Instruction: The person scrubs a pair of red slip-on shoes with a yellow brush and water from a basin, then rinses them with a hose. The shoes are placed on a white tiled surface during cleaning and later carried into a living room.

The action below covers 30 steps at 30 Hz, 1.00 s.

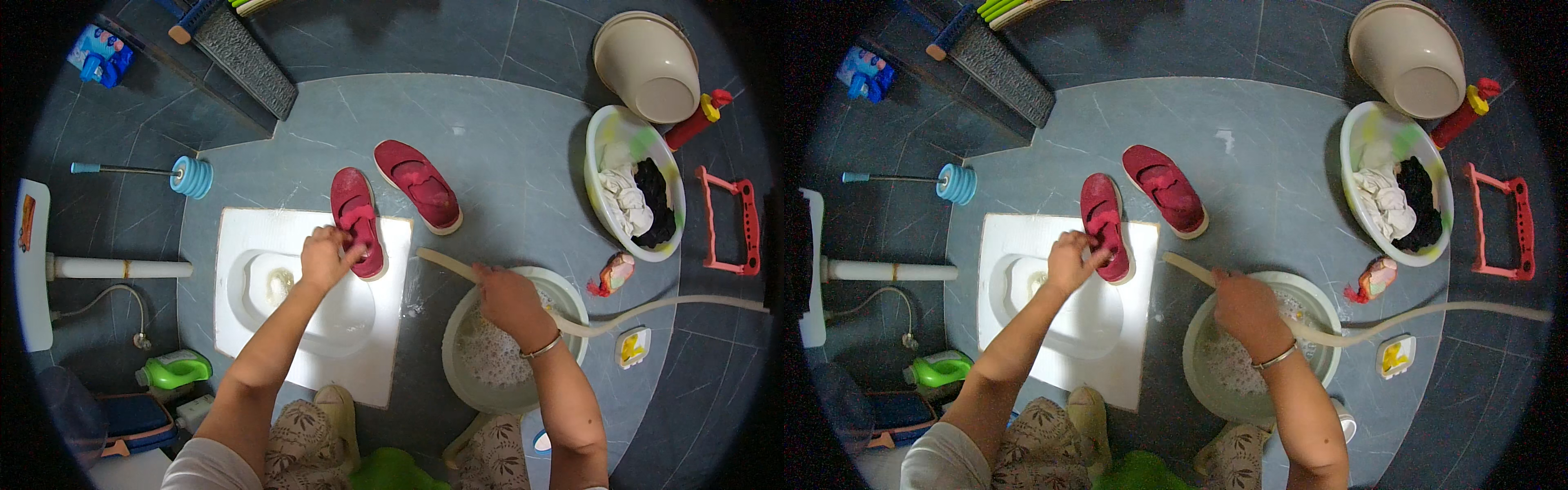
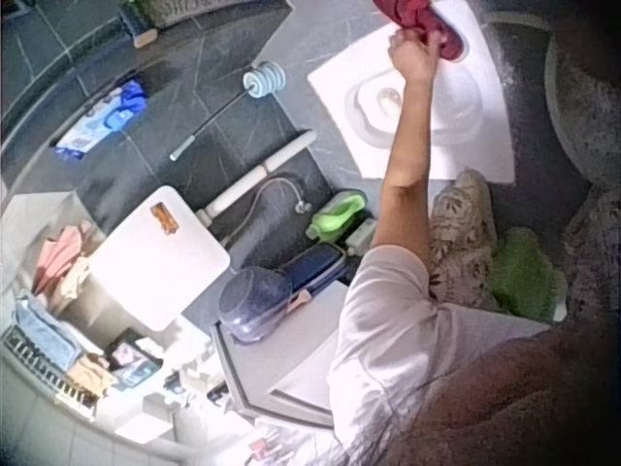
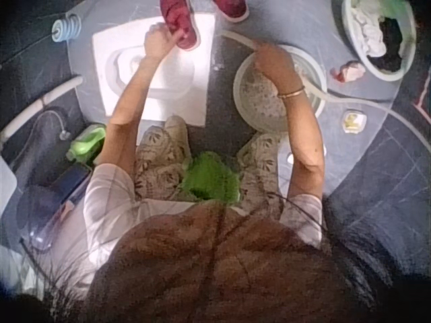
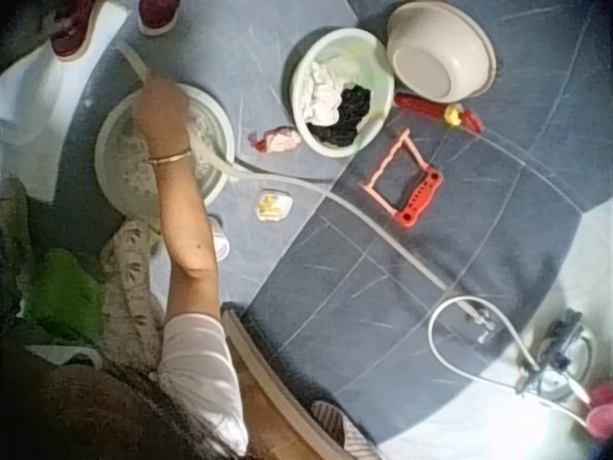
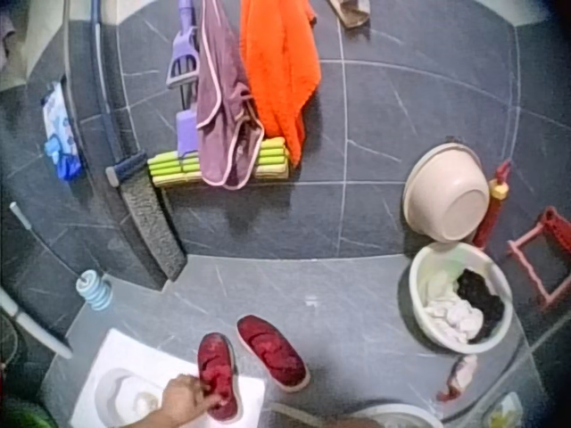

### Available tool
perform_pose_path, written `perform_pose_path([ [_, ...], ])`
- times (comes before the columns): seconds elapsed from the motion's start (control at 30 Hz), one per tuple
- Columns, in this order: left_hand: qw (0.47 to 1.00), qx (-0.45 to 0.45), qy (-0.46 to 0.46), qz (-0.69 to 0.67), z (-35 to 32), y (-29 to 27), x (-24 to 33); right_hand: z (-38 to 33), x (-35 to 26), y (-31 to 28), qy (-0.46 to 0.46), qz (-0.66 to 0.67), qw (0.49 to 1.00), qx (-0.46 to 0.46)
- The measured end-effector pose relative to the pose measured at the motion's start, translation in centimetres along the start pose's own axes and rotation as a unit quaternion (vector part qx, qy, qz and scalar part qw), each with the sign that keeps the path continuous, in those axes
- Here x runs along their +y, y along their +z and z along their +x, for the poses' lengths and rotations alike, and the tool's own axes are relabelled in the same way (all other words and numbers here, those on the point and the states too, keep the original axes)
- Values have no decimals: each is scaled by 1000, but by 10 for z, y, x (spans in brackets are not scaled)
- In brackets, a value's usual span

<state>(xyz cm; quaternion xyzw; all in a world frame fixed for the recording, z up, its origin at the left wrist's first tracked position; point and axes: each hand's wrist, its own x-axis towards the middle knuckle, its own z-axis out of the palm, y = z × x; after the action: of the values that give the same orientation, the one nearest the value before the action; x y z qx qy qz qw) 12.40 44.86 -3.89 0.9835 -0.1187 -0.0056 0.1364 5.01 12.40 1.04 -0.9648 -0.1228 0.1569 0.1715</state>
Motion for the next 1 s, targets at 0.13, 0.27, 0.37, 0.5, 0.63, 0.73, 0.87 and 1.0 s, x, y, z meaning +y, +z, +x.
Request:
perform_pose_path([
  [0.13, 992, 52, 116, -16, -11, 8, 0, 3, -7, 0, 2, 12, 1000, 1],
  [0.27, 979, -184, 80, 44, -7, 7, 30, 3, -9, -1, -3, 13, 1000, 7],
  [0.37, 981, -161, 85, -70, -5, 38, 25, 5, -11, -2, -12, 18, 1000, 14],
  [0.5, 989, -35, 70, -127, 21, 53, 37, 4, -17, -9, 0, 29, 1000, 2],
  [0.63, 983, 40, 81, -160, 35, 63, 50, 2, -19, -17, 33, 64, 997, -8],
  [0.73, 987, 13, 71, -142, 30, 64, 48, -4, -16, -21, 20, 90, 995, 26],
  [0.87, 986, -80, 45, -136, 26, 57, 49, -11, -14, -28, -4, 82, 996, 44],
  [1.0, 996, -84, -26, -33, 25, 49, 69, -14, -11, -22, 19, 43, 999, 12],
])
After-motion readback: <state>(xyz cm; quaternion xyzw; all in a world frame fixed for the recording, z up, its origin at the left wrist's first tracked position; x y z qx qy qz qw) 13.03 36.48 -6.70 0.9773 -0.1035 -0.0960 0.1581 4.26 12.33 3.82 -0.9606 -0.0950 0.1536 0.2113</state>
